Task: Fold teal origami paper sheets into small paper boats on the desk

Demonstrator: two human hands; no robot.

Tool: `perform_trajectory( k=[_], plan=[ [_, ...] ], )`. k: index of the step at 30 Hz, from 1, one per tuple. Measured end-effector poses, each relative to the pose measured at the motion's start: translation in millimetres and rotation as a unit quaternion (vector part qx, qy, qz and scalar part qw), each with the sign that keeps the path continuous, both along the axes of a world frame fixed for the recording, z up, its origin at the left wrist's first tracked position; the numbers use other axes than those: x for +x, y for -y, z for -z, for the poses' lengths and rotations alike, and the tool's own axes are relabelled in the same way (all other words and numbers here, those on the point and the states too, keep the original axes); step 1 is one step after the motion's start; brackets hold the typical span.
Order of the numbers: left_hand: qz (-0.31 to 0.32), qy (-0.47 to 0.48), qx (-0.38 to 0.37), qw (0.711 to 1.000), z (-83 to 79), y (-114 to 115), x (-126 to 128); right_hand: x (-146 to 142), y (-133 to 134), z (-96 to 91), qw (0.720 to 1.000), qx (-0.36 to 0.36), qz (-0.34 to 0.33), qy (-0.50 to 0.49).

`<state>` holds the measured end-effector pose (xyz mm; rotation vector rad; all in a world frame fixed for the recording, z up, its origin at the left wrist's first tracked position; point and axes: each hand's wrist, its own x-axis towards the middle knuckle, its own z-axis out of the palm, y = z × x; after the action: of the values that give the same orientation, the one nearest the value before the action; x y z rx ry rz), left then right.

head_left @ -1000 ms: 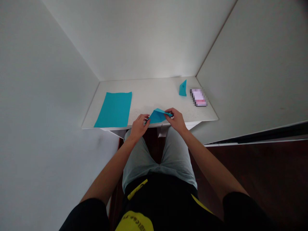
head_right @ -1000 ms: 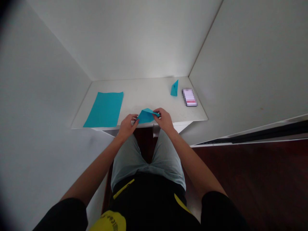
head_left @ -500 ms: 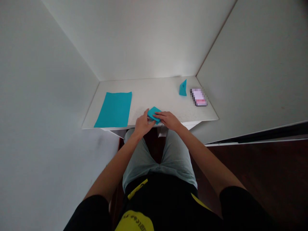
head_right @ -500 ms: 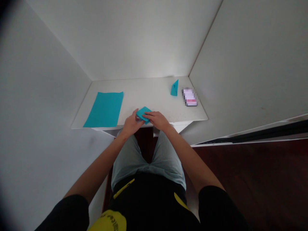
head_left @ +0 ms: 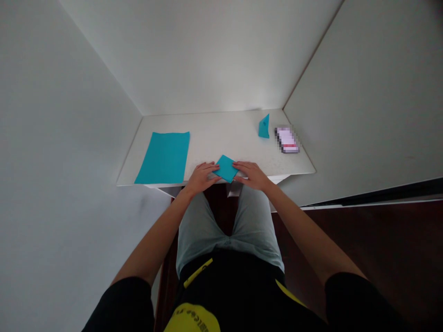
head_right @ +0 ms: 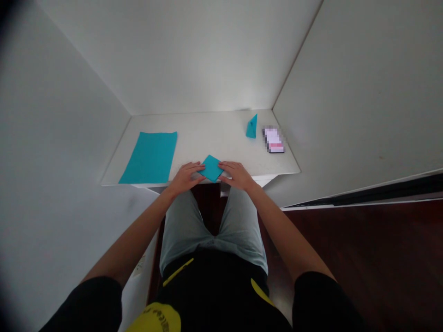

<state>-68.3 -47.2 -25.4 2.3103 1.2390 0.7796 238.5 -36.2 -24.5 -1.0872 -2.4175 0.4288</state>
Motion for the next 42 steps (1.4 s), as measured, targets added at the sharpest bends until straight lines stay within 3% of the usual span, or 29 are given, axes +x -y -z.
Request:
perform_trajectory(
  k=[4, 10, 13, 17, 22, 27, 35, 42],
  plan=[
    [-0.017, 0.025, -0.014, 0.999, 3.3, -5, -1, 3, -7, 4.4, 0.998, 0.0, 0.007, -0.067],
    [-0.015, 0.039, -0.01, 0.999, -2.1, -4, -1, -5, -17, 11.7, 0.989, -0.025, 0.069, -0.131],
    [-0.023, -0.017, 0.007, 1.0, -11.2, -7, 2, -6, -17, 11.5, 0.988, -0.039, 0.065, -0.137],
    [0.044, -0.137, 0.018, 0.989, -20.4, -21, 13, -4, -16, 9.9, 0.991, -0.024, 0.041, -0.128],
    [0.072, -0.196, 0.012, 0.978, -13.9, -33, 25, -3, -16, 9.6, 0.989, -0.03, 0.033, -0.14],
    [0.044, -0.163, 0.027, 0.985, -5.5, -26, 20, -6, -16, 10.1, 0.988, -0.039, 0.057, -0.142],
    [-0.011, -0.007, 0.048, 0.999, -1.6, -29, 12, -13, -19, 10.9, 0.976, -0.08, 0.142, -0.141],
    [-0.09, -0.009, 0.011, 0.996, -1.5, -34, 16, -21, -26, 7.9, 0.98, -0.062, 0.159, -0.102]
  ],
)
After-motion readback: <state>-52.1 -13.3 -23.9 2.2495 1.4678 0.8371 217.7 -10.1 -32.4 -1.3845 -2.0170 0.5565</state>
